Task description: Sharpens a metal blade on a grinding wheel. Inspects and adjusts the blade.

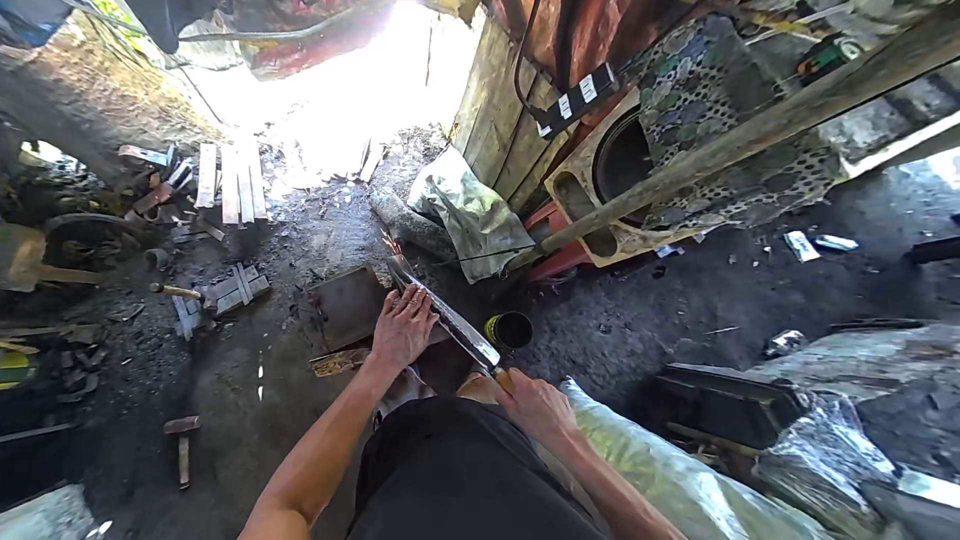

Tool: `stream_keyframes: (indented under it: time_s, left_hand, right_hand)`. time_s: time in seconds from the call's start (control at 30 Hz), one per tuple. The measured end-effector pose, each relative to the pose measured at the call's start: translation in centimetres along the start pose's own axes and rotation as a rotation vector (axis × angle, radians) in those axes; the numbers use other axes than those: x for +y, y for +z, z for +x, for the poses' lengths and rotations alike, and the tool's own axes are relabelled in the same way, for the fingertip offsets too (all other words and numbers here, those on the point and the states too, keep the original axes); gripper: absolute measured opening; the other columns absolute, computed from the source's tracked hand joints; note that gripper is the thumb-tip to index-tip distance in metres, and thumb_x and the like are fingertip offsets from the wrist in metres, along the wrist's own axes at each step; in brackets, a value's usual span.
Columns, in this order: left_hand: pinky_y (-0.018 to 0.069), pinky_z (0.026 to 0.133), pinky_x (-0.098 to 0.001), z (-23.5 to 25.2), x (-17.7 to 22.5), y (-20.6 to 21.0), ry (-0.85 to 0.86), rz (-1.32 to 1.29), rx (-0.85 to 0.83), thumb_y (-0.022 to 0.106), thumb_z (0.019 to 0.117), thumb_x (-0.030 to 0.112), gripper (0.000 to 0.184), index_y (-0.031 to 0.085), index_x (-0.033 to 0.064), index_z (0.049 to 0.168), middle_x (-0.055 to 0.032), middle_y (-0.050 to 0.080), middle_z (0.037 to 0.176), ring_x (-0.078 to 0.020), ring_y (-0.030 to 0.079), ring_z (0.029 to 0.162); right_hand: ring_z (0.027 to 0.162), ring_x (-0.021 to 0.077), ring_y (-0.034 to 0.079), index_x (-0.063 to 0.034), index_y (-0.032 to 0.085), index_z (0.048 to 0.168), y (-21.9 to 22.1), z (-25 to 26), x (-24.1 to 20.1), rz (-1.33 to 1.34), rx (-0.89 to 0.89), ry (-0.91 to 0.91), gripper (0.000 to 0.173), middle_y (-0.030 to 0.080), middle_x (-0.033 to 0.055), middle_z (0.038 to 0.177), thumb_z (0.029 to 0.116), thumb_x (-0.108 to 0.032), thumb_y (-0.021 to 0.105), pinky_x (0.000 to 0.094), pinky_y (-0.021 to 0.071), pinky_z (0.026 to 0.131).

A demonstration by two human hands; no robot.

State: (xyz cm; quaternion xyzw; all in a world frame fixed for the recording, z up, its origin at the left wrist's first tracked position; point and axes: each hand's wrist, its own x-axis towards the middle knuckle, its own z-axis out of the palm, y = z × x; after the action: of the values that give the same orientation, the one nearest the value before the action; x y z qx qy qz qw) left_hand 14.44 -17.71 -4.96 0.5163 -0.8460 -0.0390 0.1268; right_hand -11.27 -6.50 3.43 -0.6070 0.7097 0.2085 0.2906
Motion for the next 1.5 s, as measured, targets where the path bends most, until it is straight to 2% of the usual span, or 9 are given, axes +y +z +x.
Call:
stream_keyframes:
  time_s: [0.1, 0.2, 0.4, 0.6, 0.77, 0.97, 1.13, 1.33, 1.5]
  left_hand:
    - [0.0323, 0.122, -0.0505, -0.4, 1.8, -0.1, 0.014, -0.046, 0.004, 0.035, 0.1104, 0.045, 0.051, 0.067, 0.0159, 0.136, -0.0009, 0.062, 0.147, -0.0198, 0.05, 0.144]
    - [0.033, 0.122, -0.0494, -0.3, 1.6, -0.4, 0.017, -0.045, 0.007, 0.035, 0.1104, 0.045, 0.05, 0.067, 0.017, 0.136, 0.0005, 0.062, 0.146, -0.0181, 0.05, 0.143]
    - [0.0308, 0.122, -0.0504, 0.7, -3.8, -0.8, -0.033, 0.041, -0.044, 0.034, 0.1108, 0.043, 0.049, 0.063, 0.0172, 0.141, 0.0007, 0.056, 0.152, -0.019, 0.044, 0.148]
    - [0.0313, 0.122, -0.0504, 2.0, -7.6, -0.5, -0.054, 0.084, -0.038, 0.032, 0.1109, 0.045, 0.052, 0.063, 0.0158, 0.141, -0.0005, 0.057, 0.152, -0.0207, 0.045, 0.147]
    - [0.03, 0.123, -0.0514, 1.2, -4.4, -0.7, -0.044, 0.046, -0.029, 0.036, 0.1103, 0.042, 0.05, 0.064, 0.0133, 0.14, -0.0025, 0.057, 0.152, -0.0214, 0.044, 0.148]
    - [0.0311, 0.123, -0.0487, -0.4, 0.6, 0.1, 0.004, -0.026, 0.042, 0.036, 0.1104, 0.043, 0.049, 0.067, 0.0156, 0.138, -0.0008, 0.06, 0.148, -0.019, 0.047, 0.146]
    - [0.0331, 0.122, -0.0495, -0.9, 2.6, -0.4, 0.026, -0.09, 0.009, 0.035, 0.1104, 0.045, 0.049, 0.066, 0.0184, 0.138, 0.0014, 0.062, 0.147, -0.0178, 0.049, 0.144]
    - [0.0331, 0.122, -0.0484, 0.0, -1.3, -0.7, 0.011, -0.014, 0.004, 0.035, 0.1106, 0.044, 0.048, 0.067, 0.0189, 0.137, 0.0018, 0.061, 0.148, -0.0169, 0.047, 0.145]
    - [0.0306, 0.123, -0.0494, 1.3, -6.1, -1.0, -0.024, 0.057, -0.044, 0.034, 0.1108, 0.043, 0.05, 0.064, 0.0162, 0.14, 0.0002, 0.057, 0.152, -0.019, 0.044, 0.148]
  right_hand:
    - [0.085, 0.0345, 0.074, -0.0148, 0.066, 0.112, 0.0, -1.6, 1.7, -0.027, 0.015, 0.017, 0.046, 0.073, 0.0127, 0.087, 0.0985, -0.056, 0.05, 0.0553, 0.058, 0.07]
    - [0.087, 0.0342, 0.074, -0.0142, 0.066, 0.112, -0.3, -1.6, 1.6, -0.024, 0.002, 0.014, 0.046, 0.073, 0.013, 0.088, 0.0988, -0.056, 0.05, 0.0553, 0.0577, 0.071]
    - [0.093, 0.0363, 0.073, -0.0112, 0.064, 0.114, -1.0, 2.9, -3.3, 0.031, 0.001, -0.072, 0.046, 0.073, 0.0151, 0.095, 0.1017, -0.052, 0.045, 0.0568, 0.0575, 0.074]
    - [0.094, 0.0346, 0.073, -0.012, 0.063, 0.112, -1.7, 6.0, -5.9, 0.025, 0.026, -0.104, 0.044, 0.073, 0.014, 0.095, 0.1011, -0.05, 0.044, 0.0558, 0.057, 0.073]
    - [0.093, 0.0346, 0.073, -0.0123, 0.064, 0.111, -1.1, 3.8, -3.5, 0.019, 0.011, -0.072, 0.045, 0.073, 0.014, 0.094, 0.1009, -0.052, 0.044, 0.0555, 0.0574, 0.074]
    - [0.089, 0.0353, 0.074, -0.013, 0.065, 0.112, -0.3, -0.7, 0.8, -0.002, -0.009, -0.011, 0.053, 0.073, 0.0137, 0.091, 0.0998, -0.061, 0.046, 0.0561, 0.058, 0.073]
    - [0.084, 0.0338, 0.074, -0.0139, 0.066, 0.108, -0.5, -3.3, 2.2, -0.049, 0.028, 0.023, 0.045, 0.073, 0.0126, 0.085, 0.0987, -0.055, 0.049, 0.0549, 0.0578, 0.068]
    - [0.091, 0.0362, 0.074, -0.0125, 0.065, 0.116, -0.6, -0.3, -1.2, 0.013, 0.003, -0.019, 0.047, 0.074, 0.015, 0.094, 0.1011, -0.054, 0.048, 0.0564, 0.0581, 0.074]
    - [0.094, 0.0354, 0.074, -0.0111, 0.063, 0.114, -0.9, 4.0, -5.3, 0.044, 0.018, -0.076, 0.045, 0.073, 0.0147, 0.096, 0.1019, -0.05, 0.044, 0.0556, 0.0574, 0.075]
